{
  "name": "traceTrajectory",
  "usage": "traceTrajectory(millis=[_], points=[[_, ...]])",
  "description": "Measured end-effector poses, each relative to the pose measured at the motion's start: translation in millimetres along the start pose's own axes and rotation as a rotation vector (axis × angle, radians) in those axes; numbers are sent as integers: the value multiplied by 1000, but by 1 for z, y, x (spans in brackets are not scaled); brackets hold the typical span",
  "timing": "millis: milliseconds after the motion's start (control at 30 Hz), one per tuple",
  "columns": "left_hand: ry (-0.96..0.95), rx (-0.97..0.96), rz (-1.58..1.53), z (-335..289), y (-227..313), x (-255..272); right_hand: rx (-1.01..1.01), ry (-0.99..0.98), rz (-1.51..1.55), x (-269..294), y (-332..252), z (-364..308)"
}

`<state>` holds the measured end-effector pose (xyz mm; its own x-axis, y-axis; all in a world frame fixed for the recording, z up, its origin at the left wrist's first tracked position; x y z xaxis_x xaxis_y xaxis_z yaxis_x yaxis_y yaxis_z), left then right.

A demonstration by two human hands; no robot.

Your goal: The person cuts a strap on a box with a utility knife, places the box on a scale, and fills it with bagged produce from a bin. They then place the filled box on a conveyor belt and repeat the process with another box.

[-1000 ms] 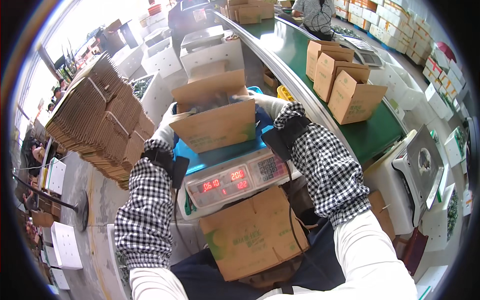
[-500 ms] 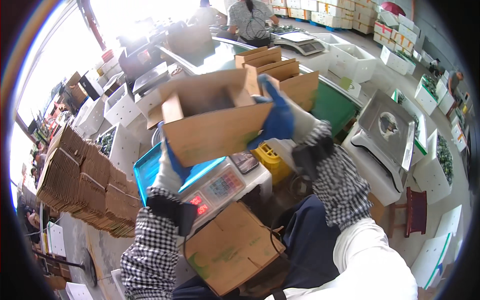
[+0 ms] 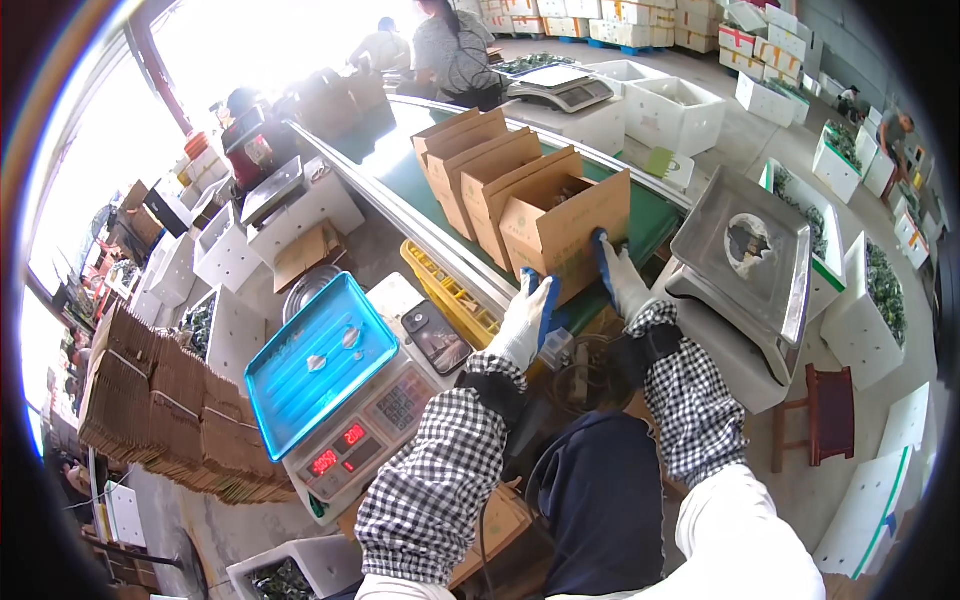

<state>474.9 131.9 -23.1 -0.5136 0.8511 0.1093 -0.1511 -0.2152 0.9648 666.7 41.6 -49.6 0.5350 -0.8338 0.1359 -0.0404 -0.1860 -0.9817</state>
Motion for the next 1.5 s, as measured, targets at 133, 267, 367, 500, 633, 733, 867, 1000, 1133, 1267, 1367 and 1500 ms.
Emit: traceTrajectory(millis=[133, 267, 367, 500, 633, 733, 867, 1000, 1133, 1267, 1367, 1500], points=[[139, 276, -662, -40, 36, 22, -38, -20, -292, -29, -1, -8], [457, 465, -657, -126, 75, 69, -24, -101, -504, -46, -28, -39], [505, 498, -846, -189, 97, 79, 63, -191, -315, -10, -9, -3], [822, 277, -648, -345, 93, 156, -352, -679, 627, -81, -67, -132], [1327, 634, -102, -495, 41, 201, -435, -1101, 607, -169, -90, -273], [1125, 1257, 868, -482, 19, 173, 107, -685, -256, -203, 29, -256], [996, 976, 6, -541, -35, 178, -21, -721, -968, -217, 52, -349], [998, 587, -392, -486, 37, 147, -1, -695, -715, -193, 36, -333], [926, 157, -832, -470, 135, 142, -148, -856, -179, -174, -39, -356], [994, -41, -749, -467, 174, 130, -252, -915, 467, -181, -63, -359], [1027, -92, -657, -467, 167, 133, -99, -956, 408, -186, -71, -351], [963, -103, -807, -461, 168, 127, -209, -953, 209, -173, -98, -360]])
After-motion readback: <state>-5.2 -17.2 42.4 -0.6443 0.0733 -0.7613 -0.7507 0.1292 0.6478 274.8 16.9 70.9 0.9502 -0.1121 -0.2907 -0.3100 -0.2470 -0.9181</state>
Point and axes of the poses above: each hand's wrist, its own z-axis towards the middle knuckle, its own x-axis out of the back of the hand, y = z × x, the point moved 5 cm from there along z, towards the middle knuckle, and after that the axes turned 3 degrees about -x, right-handed, at the moved point
